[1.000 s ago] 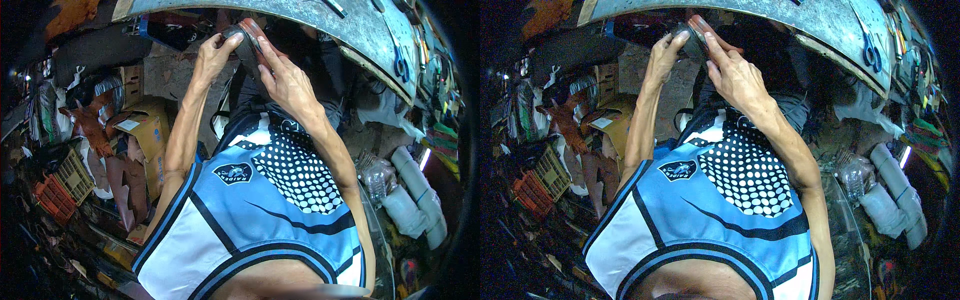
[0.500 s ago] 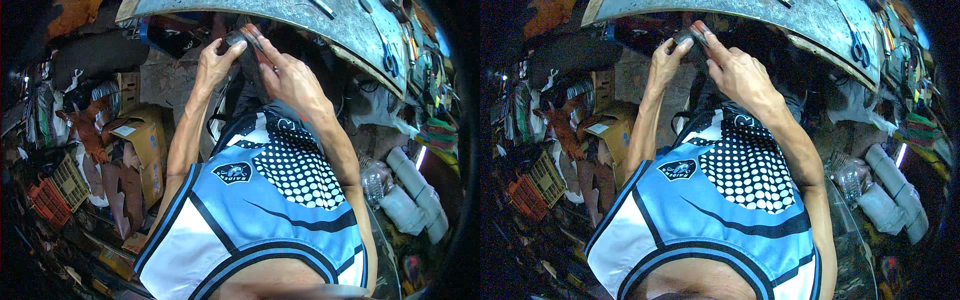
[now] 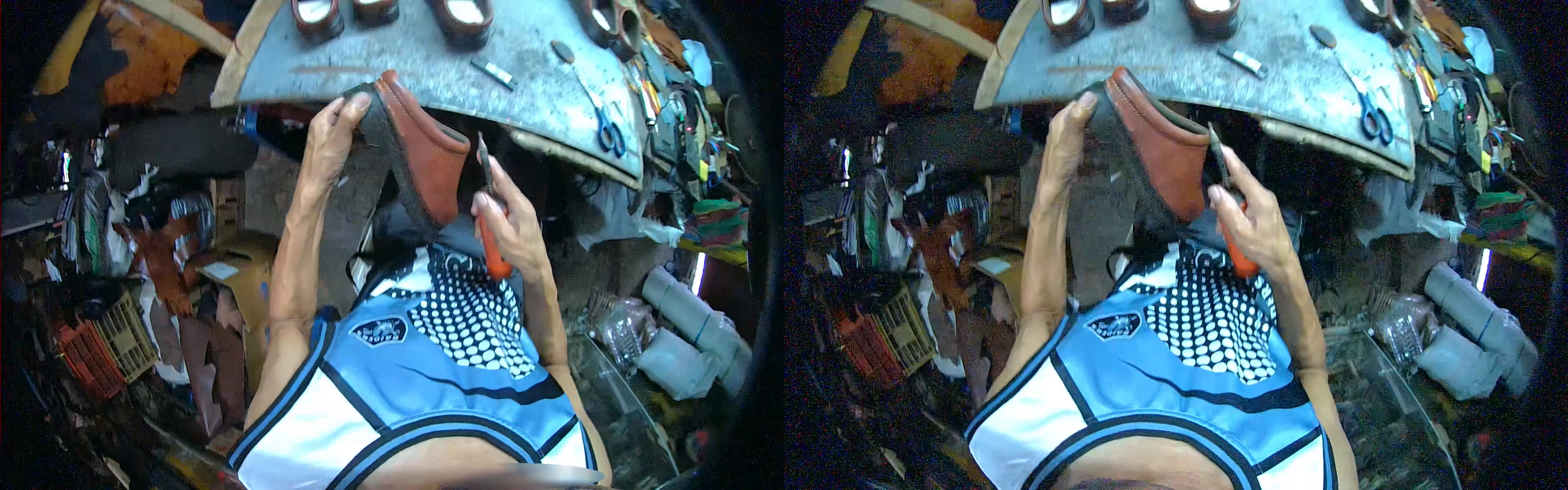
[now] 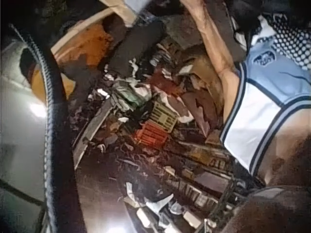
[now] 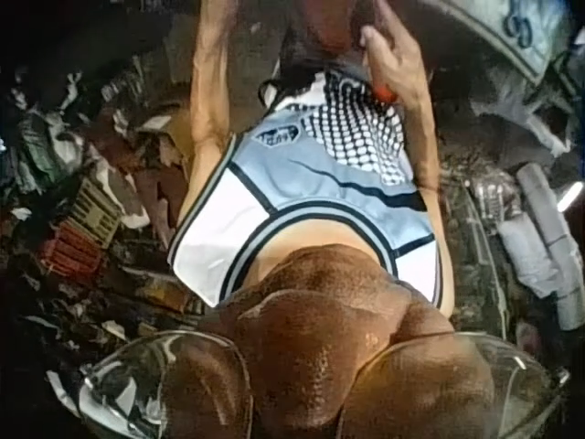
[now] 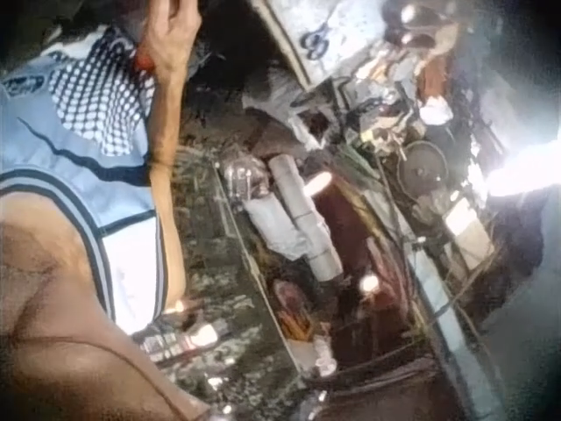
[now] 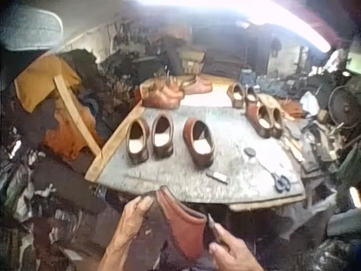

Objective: Trimming the edges of a shoe sole with a knife.

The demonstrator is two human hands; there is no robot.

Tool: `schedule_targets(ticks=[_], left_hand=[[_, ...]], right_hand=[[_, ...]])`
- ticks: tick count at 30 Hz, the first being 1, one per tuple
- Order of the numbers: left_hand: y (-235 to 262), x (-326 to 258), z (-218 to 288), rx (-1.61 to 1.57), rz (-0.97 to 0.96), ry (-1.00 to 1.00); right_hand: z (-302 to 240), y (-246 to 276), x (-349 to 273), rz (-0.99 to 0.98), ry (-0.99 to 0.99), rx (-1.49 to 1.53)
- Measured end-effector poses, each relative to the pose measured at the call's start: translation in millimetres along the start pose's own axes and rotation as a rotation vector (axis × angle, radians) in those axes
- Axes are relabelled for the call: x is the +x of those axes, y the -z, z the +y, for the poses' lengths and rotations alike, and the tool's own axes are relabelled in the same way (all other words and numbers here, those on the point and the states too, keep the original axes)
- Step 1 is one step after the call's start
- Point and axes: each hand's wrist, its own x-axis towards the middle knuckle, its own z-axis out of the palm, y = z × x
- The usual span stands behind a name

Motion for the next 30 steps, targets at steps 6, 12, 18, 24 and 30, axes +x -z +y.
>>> schedule_targets(ticks=[6,12,18,24,30], left_hand=[[-12.3,71.9,63.8,-0.105,-0.050,0.000],[-5.8,152.4,17.2,0.084,0.009,-0.050],[-2.7,138.5,40.4,0.704,0.092,-0.014],[-7.8,57.0,59.7,0.464,0.183,-0.252],[-48.7,-46.7,68.6,-0.108,-0.038,-0.228]], right_hand=[[-42.8,15.2,-5.9,0.050,0.048,0.177],[-39.1,12.3,-1.4,0.033,0.084,0.191],[-41.9,5.4,0.0,0.012,0.008,0.211],[-54.7,-6.4,9.8,-0.021,0.041,0.151],[-80.1,-29.5,22.0,-0.110,0.123,0.095]])
